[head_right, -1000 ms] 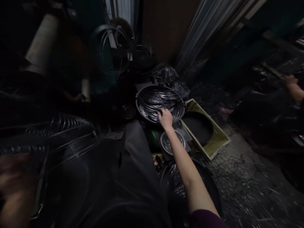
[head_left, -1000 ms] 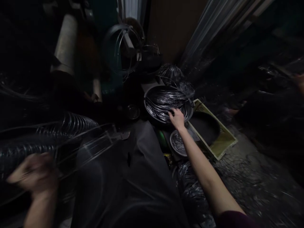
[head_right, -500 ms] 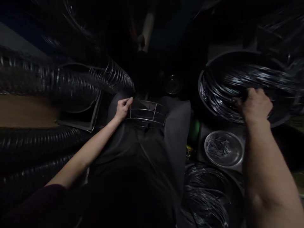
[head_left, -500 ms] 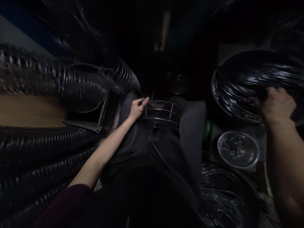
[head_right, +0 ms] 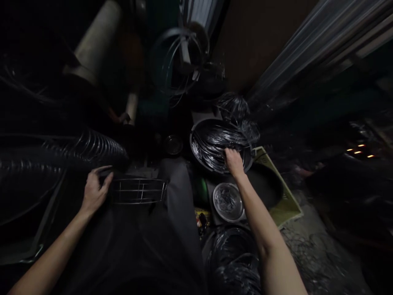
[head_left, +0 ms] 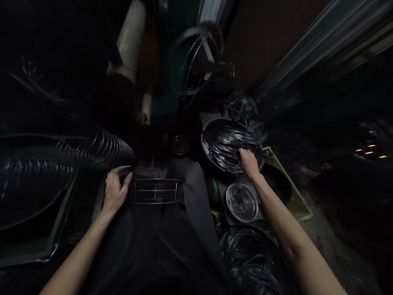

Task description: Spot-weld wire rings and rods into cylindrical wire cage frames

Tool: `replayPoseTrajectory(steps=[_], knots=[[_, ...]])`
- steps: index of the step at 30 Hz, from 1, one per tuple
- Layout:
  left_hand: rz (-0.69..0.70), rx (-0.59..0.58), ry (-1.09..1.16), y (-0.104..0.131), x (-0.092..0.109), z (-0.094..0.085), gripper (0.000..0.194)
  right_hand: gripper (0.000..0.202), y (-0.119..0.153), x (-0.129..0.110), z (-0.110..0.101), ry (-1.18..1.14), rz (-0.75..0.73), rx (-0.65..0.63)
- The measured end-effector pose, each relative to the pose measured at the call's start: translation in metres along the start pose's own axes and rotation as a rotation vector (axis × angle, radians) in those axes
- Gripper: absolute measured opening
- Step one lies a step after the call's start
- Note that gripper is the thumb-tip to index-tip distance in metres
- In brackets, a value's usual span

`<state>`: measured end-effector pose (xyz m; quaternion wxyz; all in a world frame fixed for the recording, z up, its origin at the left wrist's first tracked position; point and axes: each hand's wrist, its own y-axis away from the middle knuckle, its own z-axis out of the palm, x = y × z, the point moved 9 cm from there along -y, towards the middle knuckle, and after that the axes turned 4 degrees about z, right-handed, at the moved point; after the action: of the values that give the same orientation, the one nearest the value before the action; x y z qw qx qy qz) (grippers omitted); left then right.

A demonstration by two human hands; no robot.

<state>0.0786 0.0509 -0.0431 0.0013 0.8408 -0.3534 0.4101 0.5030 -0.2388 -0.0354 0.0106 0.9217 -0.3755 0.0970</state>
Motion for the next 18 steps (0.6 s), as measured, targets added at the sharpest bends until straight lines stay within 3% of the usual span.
replayPoseTrajectory(steps=[3, 5, 7, 9, 10, 12, 14, 15, 18], knots=[[0.008, 0.145, -0.018, 0.004, 0.024, -0.029, 0.033, 0.021, 0.017, -0.021, -0.019, -0.291, 0.054, -0.024], [0.02, 0.126, 0.071, 0.007, 0.057, -0.029, 0.03, 0.02, 0.026, -0.047, -0.05, -0.626, 0.107, -0.036], [0.11, -0.053, 0.221, 0.008, 0.108, -0.006, 0.032, 0.021, 0.034, -0.077, -0.093, -1.105, 0.159, -0.059], [0.329, -0.257, 0.35, 0.013, 0.174, 0.024, 0.041, 0.022, 0.039, -0.11, -0.143, -1.603, 0.177, -0.134], [0.454, -0.314, 0.37, 0.017, 0.204, 0.036, 0.048, 0.021, 0.041, -0.123, -0.171, -1.792, 0.161, -0.153], [0.588, -0.385, 0.42, 0.023, 0.242, 0.05, 0.051, 0.02, 0.043, -0.142, -0.22, -2.016, 0.112, -0.154], [0.605, -0.445, 0.518, 0.025, 0.257, 0.051, 0.042, 0.018, 0.044, -0.152, -0.247, -2.08, 0.077, -0.13], [0.562, -0.471, 0.578, 0.023, 0.257, 0.047, 0.039, 0.017, 0.045, -0.157, -0.25, -2.072, 0.069, -0.129], [0.273, -0.508, 0.771, 0.007, 0.239, 0.027, 0.038, 0.032, 0.056, -0.179, -0.221, -1.942, 0.049, -0.207]])
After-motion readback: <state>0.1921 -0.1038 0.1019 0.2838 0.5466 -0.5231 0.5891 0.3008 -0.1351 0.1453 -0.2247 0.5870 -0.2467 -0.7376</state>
